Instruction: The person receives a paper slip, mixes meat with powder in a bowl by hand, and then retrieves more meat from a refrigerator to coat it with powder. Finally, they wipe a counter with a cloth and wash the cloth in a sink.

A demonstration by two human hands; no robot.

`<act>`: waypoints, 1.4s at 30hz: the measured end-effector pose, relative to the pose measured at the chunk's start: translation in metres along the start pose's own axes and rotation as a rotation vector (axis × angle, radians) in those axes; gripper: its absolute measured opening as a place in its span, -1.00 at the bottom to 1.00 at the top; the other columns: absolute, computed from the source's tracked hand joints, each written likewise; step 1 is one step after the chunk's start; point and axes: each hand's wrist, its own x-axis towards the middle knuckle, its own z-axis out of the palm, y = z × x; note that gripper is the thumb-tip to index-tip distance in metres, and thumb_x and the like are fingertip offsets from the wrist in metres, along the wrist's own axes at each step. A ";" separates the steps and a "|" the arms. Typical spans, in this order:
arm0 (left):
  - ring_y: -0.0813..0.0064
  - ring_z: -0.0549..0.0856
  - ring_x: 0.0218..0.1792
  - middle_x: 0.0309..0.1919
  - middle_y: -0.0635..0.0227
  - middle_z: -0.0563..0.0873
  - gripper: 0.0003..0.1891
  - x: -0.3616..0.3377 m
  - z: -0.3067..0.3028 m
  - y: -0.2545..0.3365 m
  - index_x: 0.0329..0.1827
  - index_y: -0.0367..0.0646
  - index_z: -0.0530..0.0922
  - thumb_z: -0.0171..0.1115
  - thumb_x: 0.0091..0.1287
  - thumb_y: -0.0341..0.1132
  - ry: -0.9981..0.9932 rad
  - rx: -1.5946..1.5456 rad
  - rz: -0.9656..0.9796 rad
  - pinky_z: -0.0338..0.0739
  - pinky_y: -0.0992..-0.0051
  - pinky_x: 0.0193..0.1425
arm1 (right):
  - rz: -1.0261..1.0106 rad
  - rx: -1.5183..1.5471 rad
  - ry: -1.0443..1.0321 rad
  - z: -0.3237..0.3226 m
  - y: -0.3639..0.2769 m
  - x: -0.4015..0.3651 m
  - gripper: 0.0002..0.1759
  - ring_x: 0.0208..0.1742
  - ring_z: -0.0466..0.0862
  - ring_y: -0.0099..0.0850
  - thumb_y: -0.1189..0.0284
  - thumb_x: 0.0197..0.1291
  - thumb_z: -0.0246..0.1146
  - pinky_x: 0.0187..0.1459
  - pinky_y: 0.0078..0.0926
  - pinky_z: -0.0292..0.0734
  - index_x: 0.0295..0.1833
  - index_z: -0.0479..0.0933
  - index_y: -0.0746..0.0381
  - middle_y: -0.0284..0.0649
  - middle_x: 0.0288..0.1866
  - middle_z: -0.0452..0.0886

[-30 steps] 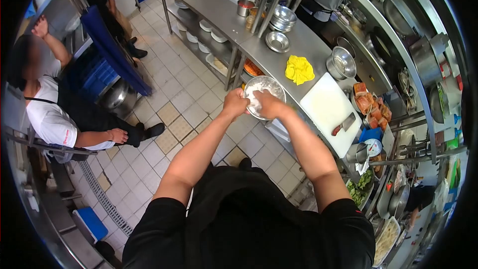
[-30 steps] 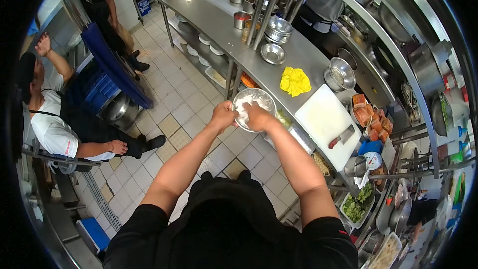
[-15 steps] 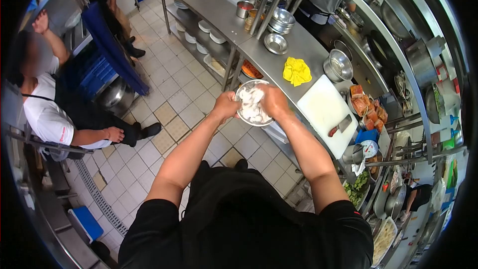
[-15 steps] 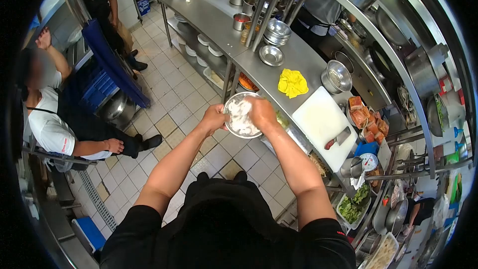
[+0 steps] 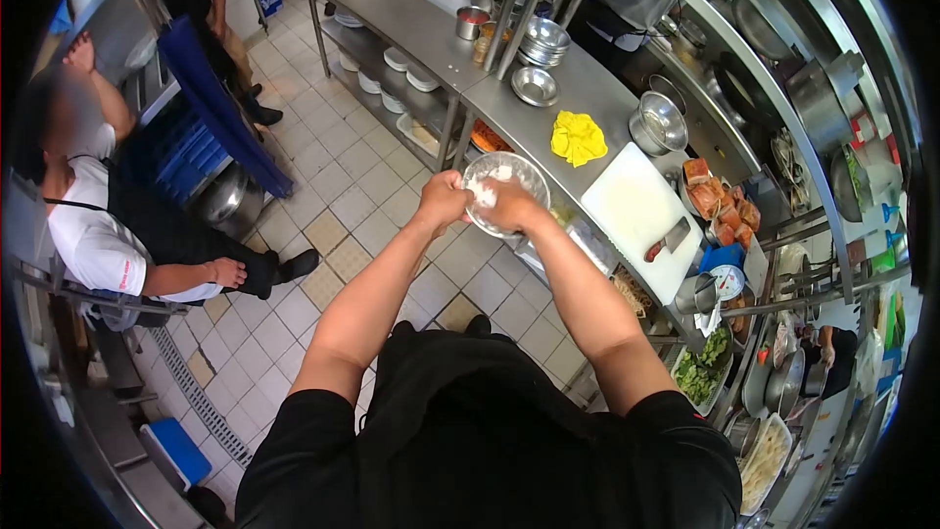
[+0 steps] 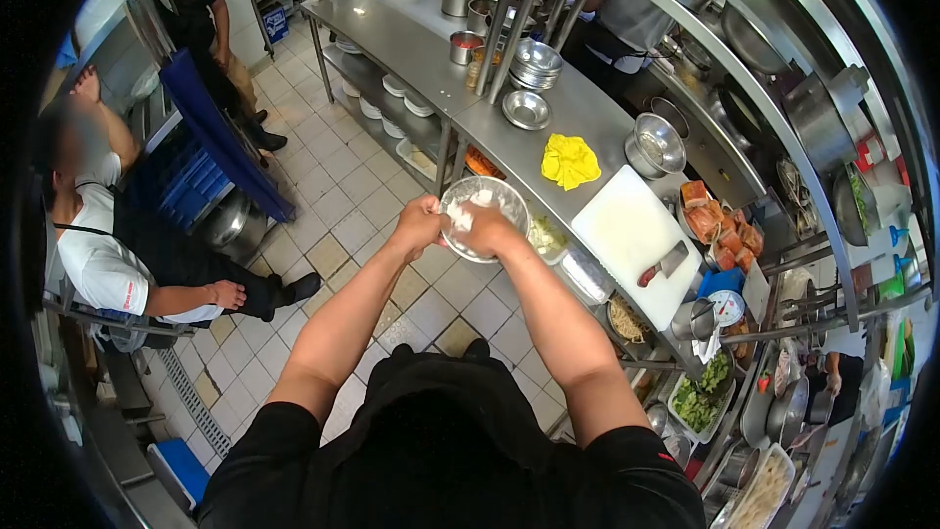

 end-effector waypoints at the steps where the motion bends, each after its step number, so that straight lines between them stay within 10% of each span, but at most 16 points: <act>1: 0.50 0.65 -0.52 -0.55 0.38 0.55 -0.74 0.001 -0.002 -0.001 -0.56 -0.14 0.35 0.31 0.10 -0.57 0.003 0.064 -0.002 0.70 0.40 -0.56 | -0.121 0.003 -0.087 0.009 0.000 -0.002 -0.36 0.31 0.52 0.09 0.35 0.09 0.42 0.38 -0.23 0.40 0.35 0.51 0.05 0.23 0.35 0.41; 6: 0.49 0.69 -0.49 -0.51 0.31 0.63 -0.85 -0.017 -0.029 -0.012 -0.50 -0.20 0.47 0.30 0.10 -0.55 -0.086 0.090 -0.125 0.69 0.41 -0.55 | -0.387 -0.101 -0.148 0.018 0.023 -0.013 -0.46 0.21 0.57 0.09 0.56 -0.01 0.38 0.24 -0.18 0.50 0.17 0.63 0.01 0.03 0.17 0.54; 10: 0.45 0.70 -0.48 -0.49 0.30 0.62 -0.85 -0.024 -0.009 -0.012 -0.50 -0.21 0.46 0.29 0.11 -0.56 -0.055 0.056 -0.070 0.71 0.36 -0.53 | -0.177 -0.054 0.150 0.012 0.005 -0.018 -0.50 0.12 0.64 0.04 0.62 0.05 0.30 0.17 -0.14 0.56 0.13 0.67 0.00 0.01 0.21 0.54; 16: 0.45 0.67 -0.51 -0.51 0.34 0.58 -0.78 -0.018 -0.016 -0.016 -0.52 -0.18 0.37 0.28 0.10 -0.59 0.016 0.011 -0.038 0.71 0.37 -0.55 | -0.294 0.052 -0.103 -0.044 0.005 -0.001 -0.47 0.12 0.70 -0.07 0.59 0.02 0.27 0.11 -0.26 0.60 0.17 0.66 0.03 0.04 0.07 0.71; 22: 0.50 0.63 -0.55 -0.55 0.36 0.55 -0.75 -0.014 -0.015 -0.005 -0.55 -0.15 0.35 0.28 0.10 -0.58 0.050 -0.017 0.013 0.68 0.40 -0.58 | 0.303 0.181 -0.077 -0.037 -0.035 -0.014 -0.47 -0.29 0.76 -0.32 0.42 0.01 0.46 -0.23 -0.35 0.69 0.16 0.58 0.24 -0.04 -0.08 0.73; 27: 0.54 0.61 -0.54 -0.55 0.39 0.54 -0.79 -0.014 -0.041 -0.010 -0.53 -0.16 0.40 0.28 0.14 -0.56 -0.102 0.121 -0.112 0.64 0.45 -0.60 | -0.238 0.242 -0.194 0.032 -0.001 -0.011 -0.38 0.16 0.62 -0.09 0.43 -0.05 0.48 0.18 -0.29 0.52 0.22 0.56 0.19 0.00 0.15 0.58; 36: 0.53 0.67 -0.48 -0.42 0.37 0.63 -0.83 -0.019 -0.023 -0.008 -0.41 -0.15 0.44 0.28 0.19 -0.57 -0.161 0.041 -0.075 0.72 0.44 -0.48 | -0.027 -0.074 0.154 0.021 -0.002 -0.014 -0.52 0.22 0.60 -0.01 0.40 0.10 0.41 0.20 -0.17 0.54 0.18 0.57 0.12 0.00 0.14 0.64; 42: 0.53 0.66 -0.49 -0.48 0.39 0.55 -0.72 0.000 -0.005 0.014 -0.46 -0.11 0.35 0.31 0.21 -0.58 -0.160 -0.041 -0.098 0.74 0.45 -0.47 | 0.052 -0.031 -0.044 -0.078 -0.015 -0.019 -0.35 0.17 0.67 -0.06 0.38 0.10 0.43 0.25 -0.27 0.55 0.36 0.51 0.10 0.04 0.16 0.67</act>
